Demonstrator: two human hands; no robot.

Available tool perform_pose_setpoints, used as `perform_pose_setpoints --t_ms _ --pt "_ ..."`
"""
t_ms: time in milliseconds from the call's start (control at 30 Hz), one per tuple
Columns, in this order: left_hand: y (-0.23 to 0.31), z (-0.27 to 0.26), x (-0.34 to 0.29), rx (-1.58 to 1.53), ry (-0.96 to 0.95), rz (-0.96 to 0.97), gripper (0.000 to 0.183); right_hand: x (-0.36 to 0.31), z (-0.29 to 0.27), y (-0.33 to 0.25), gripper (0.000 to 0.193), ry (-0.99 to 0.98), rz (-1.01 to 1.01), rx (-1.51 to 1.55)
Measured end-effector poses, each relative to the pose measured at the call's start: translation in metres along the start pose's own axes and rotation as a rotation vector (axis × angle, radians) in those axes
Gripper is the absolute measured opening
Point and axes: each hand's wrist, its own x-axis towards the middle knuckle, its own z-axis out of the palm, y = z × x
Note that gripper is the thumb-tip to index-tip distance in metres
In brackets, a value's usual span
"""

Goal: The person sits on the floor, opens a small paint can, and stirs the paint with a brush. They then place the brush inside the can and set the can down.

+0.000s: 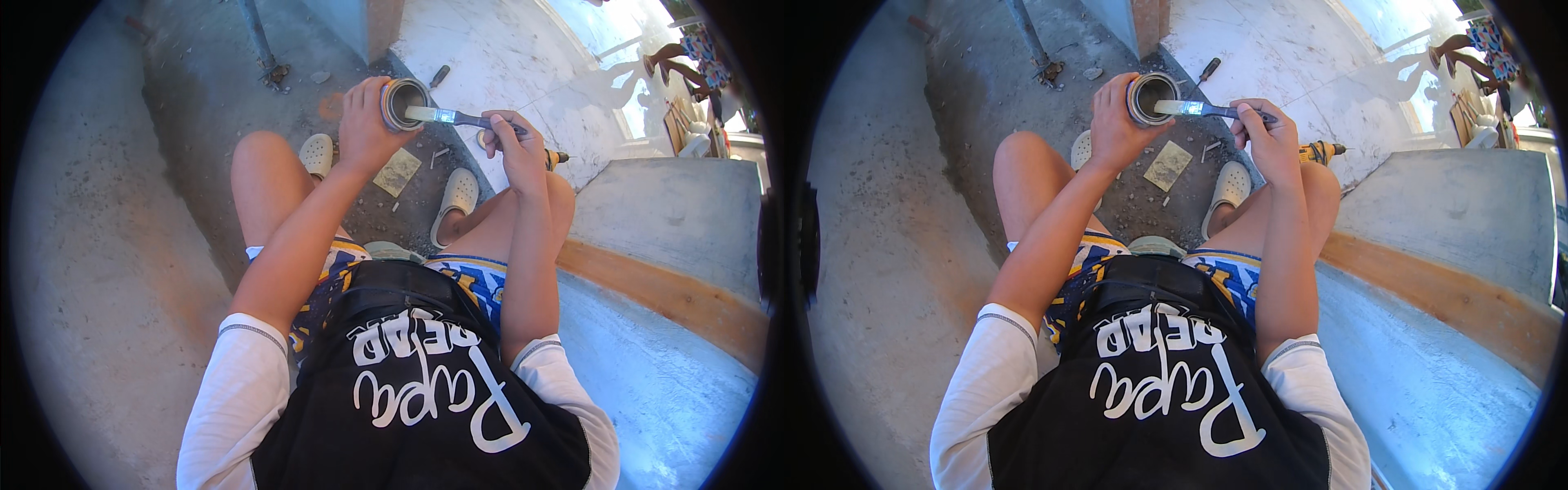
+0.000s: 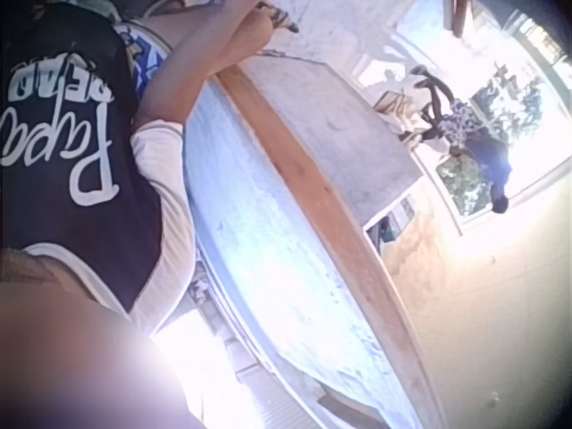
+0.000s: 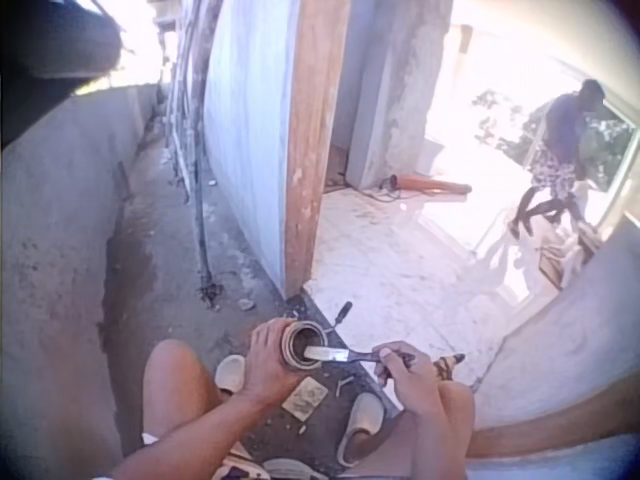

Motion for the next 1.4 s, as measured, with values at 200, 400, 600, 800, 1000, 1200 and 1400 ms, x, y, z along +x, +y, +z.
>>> perform_pose_setpoints --t_ms 200,400,600,800,1000,1200,1400 --pt "-0.001 -0.001 -0.002 -0.003 0.012 -0.018 0.085 0.002 -0.012 0.000 0.023 0.071 0.031 0.090" --pt "0.001 0.000 -0.001 0.010 -0.013 -0.044 0.085 0.001 -0.008 -0.002 0.029 0.030 -0.009 0.094" --pt "0.001 -0.001 -0.002 0.009 -0.034 -0.072 0.086 -0.004 0.000 -0.004 0.036 -0.102 -0.061 0.038" --pt "-0.001 -0.001 -0.001 0.030 -0.045 -0.111 0.086 -0.003 -0.005 -0.001 0.030 -0.215 -0.069 -0.042" --pt "0.000 -0.002 0.000 0.024 -0.082 -0.164 0.088 -0.001 -0.008 -0.003 0.022 -0.191 -0.068 0.040" --pt "0.002 -0.001 -0.001 0.016 -0.083 -0.132 0.088 -0.003 0.005 0.000 0.025 -0.242 -0.024 -0.129" --pt "-0.001 -0.001 -0.003 0.041 -0.065 -0.129 0.087 0.001 -0.007 -0.001 0.023 -0.157 0.055 -0.050"
